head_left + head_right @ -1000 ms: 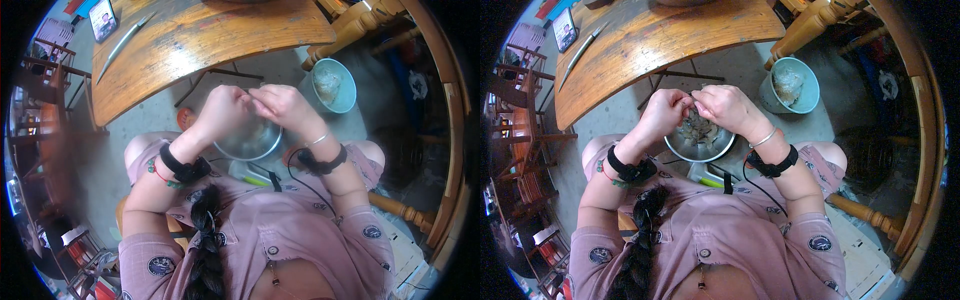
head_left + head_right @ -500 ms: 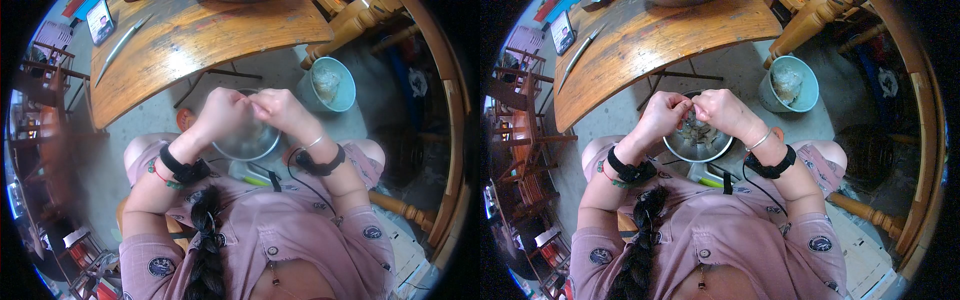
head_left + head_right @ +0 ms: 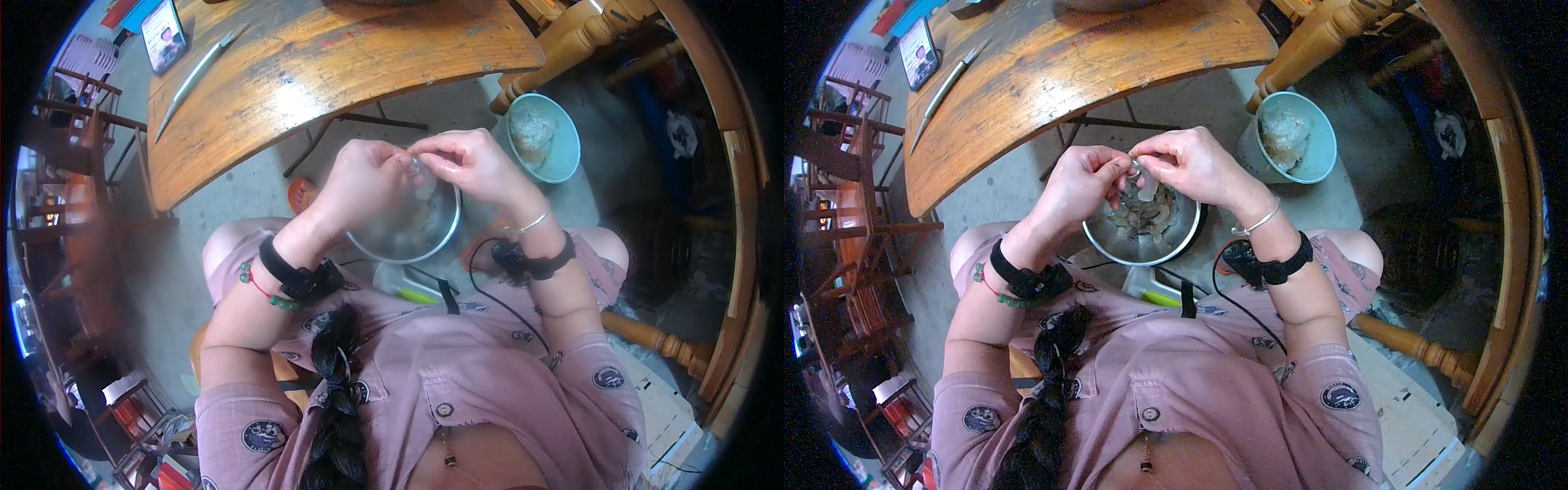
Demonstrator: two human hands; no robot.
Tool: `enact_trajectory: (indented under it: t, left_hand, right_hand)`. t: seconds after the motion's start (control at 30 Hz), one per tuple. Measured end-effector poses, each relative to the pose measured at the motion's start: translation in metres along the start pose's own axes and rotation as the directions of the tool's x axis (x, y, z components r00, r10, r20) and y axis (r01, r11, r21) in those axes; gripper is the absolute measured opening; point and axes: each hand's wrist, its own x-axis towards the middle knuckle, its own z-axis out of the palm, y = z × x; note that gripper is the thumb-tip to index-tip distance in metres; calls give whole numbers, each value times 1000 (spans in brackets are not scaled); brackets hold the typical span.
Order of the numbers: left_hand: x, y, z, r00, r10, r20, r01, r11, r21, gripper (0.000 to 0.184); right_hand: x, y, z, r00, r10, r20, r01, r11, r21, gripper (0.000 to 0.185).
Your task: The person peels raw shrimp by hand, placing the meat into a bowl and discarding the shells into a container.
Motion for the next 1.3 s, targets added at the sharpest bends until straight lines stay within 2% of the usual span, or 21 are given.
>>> enact_trajectory:
  t: [0.07,0.2,0.27,0.33,0.47,0.5,0.57,0.6,0.63,0.67,0.73,0.77,0.8,0.87,0.93,0.97,1.03,1.07,1.13,1.3]
  left_hand:
    - [-3,5,2,1000,-22,4,22,999,-29,20]
    - [-2,3,3,1000,5,12,-5,997,78,20]
    - [-2,0,3,1000,20,11,-21,993,112,20]
    - [-2,-1,3,997,76,4,-76,984,159,20]
    - [-2,0,5,998,64,10,-65,987,146,20]
    - [-1,-2,4,998,66,8,-66,994,84,20]
    - [1,-4,2,998,69,6,-69,997,23,20]
    - [0,-2,0,999,40,9,-38,988,-150,20]
    - [0,0,0,1000,13,16,-7,948,-319,19]
    - [0,0,0,1000,15,14,-9,948,-319,19]
    - [2,2,-1,1000,-7,18,16,835,-550,20]
    - [3,-1,-2,1000,-7,15,14,835,-550,20]
    - [4,-3,-2,999,30,-13,-32,849,-527,20]
    - [5,-7,-1,997,67,-38,-77,862,-502,21]
    - [2,-4,5,976,169,-136,-205,925,-321,22]
    - [1,-3,5,976,170,-135,-205,925,-321,22]
    - [0,-2,6,973,180,-147,-201,969,-144,21]
    - [1,-2,5,973,180,-147,-201,969,-144,21]
    - [1,-3,4,966,222,-135,-225,974,-8,21]
    - [-1,0,5,974,190,-123,-192,981,-3,21]
  right_hand:
    - [0,-8,-4,998,-48,51,56,982,-181,17]
    - [-1,-7,-4,998,-19,63,28,990,-139,15]
    - [-3,-3,-2,993,80,82,-86,994,64,14]
    - [-3,-5,-2,988,124,92,-135,983,127,14]
    - [-3,0,-3,975,174,137,-207,938,278,14]
    - [-2,1,-5,975,175,137,-207,938,279,14]
    - [0,3,-9,959,210,192,-278,832,480,18]
    - [1,6,-9,959,210,192,-278,832,480,18]
    - [1,10,-8,965,174,194,-256,766,590,21]
    - [1,15,-7,972,137,192,-233,686,689,25]
    - [3,20,1,979,95,182,-195,705,682,29]
    - [3,22,8,993,76,95,-121,710,694,30]
    - [2,20,14,998,59,6,-46,713,699,31]
    - [3,15,18,995,104,7,-79,717,693,31]
    - [3,21,23,987,132,-91,-36,734,679,28]
    - [2,23,23,987,132,-92,-35,734,678,28]
    - [2,24,22,983,163,-88,-53,700,712,21]
    - [2,24,22,983,163,-88,-53,700,712,21]
    - [1,21,22,980,131,-149,-19,809,587,17]
    - [1,23,18,980,50,-191,44,888,458,15]
